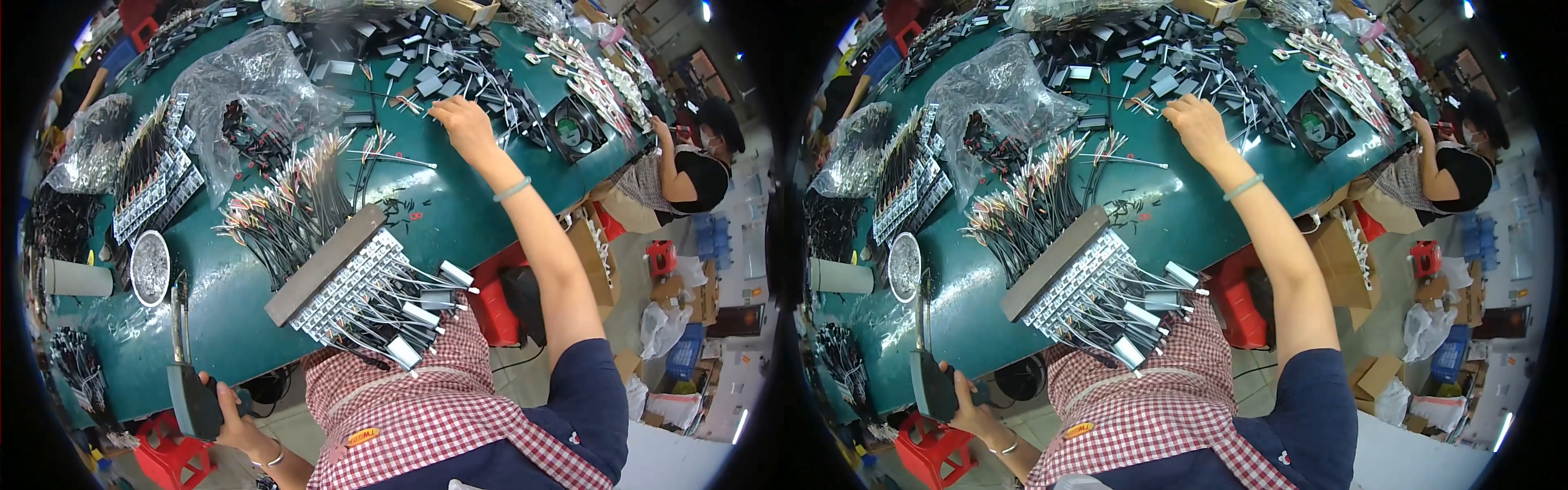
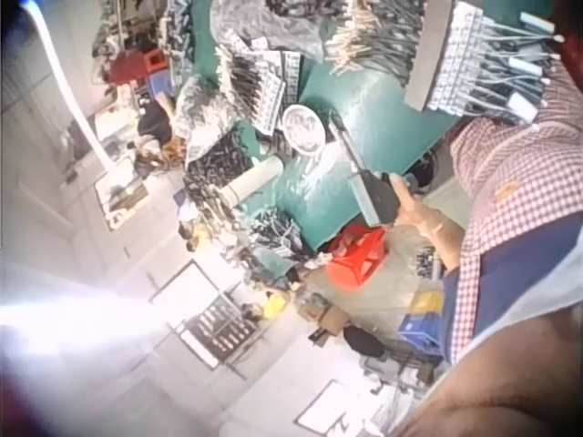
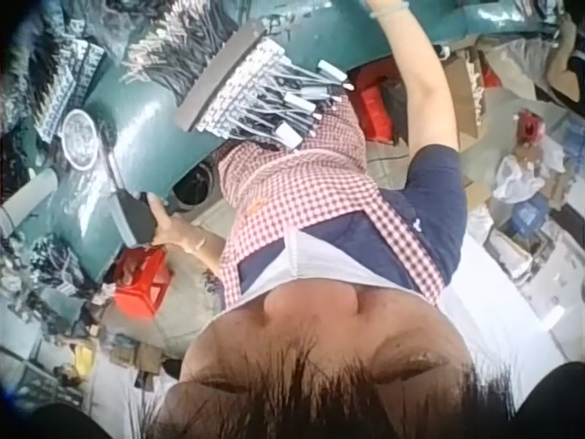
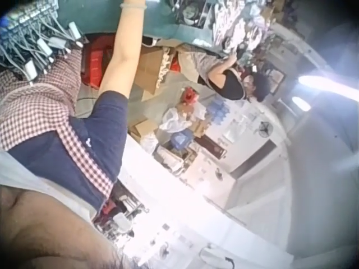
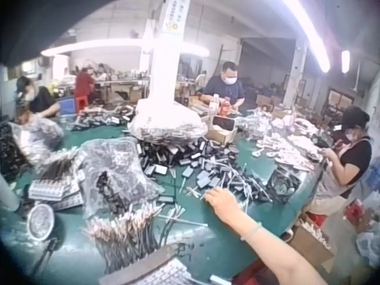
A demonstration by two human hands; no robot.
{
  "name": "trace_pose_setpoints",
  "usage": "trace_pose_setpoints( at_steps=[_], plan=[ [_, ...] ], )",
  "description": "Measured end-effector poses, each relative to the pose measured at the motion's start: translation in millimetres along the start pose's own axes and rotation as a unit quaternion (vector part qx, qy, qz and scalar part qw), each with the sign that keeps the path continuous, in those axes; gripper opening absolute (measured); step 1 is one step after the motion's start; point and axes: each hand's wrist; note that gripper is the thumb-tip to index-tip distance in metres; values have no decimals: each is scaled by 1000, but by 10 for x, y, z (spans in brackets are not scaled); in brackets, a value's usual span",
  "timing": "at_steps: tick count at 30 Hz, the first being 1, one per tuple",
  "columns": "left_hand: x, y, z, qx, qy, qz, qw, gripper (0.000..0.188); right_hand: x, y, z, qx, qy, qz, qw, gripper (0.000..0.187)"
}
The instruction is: The person solders wires onto electronic components positioned on a board using a handheld soldering tool while holding and arranging the wires by hand.
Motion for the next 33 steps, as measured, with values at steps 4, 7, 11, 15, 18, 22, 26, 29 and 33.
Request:
trace_pose_setpoints(
  at_steps=[4,7,11,15,18,22,26,29,33],
  plan=[
    [-7,40,-47,-7,-13,21,1000,33,-119,-141,112,100,80,-86,988,12],
    [-7,59,-57,-8,-4,43,999,34,-189,-80,103,111,101,-94,984,5],
    [-30,-16,-47,-21,8,39,999,34,-177,29,137,154,111,-92,978,11],
    [-16,-37,-39,0,14,36,999,33,-167,-35,167,110,91,9,990,19],
    [-43,-87,-40,-2,8,16,1000,33,-108,-141,355,28,59,25,998,26],
    [-93,-108,-64,13,0,28,1000,33,-142,-352,480,16,117,35,992,26],
    [-131,-103,-67,-1,-6,21,1000,33,-75,-309,480,86,131,-74,985,23],
    [-104,-89,-68,-7,8,26,1000,33,-100,-281,450,82,129,-82,985,16],
    [-74,-105,-68,4,2,19,1000,32,-149,-237,438,53,168,-90,980,6]
  ],
)
Point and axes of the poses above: each hand's wrist, its own z-axis towards the middle knuckle, its own y-axis out of the back of the hand, x = y × z, and after that the axes turned 12 degrees about -y, right-handed
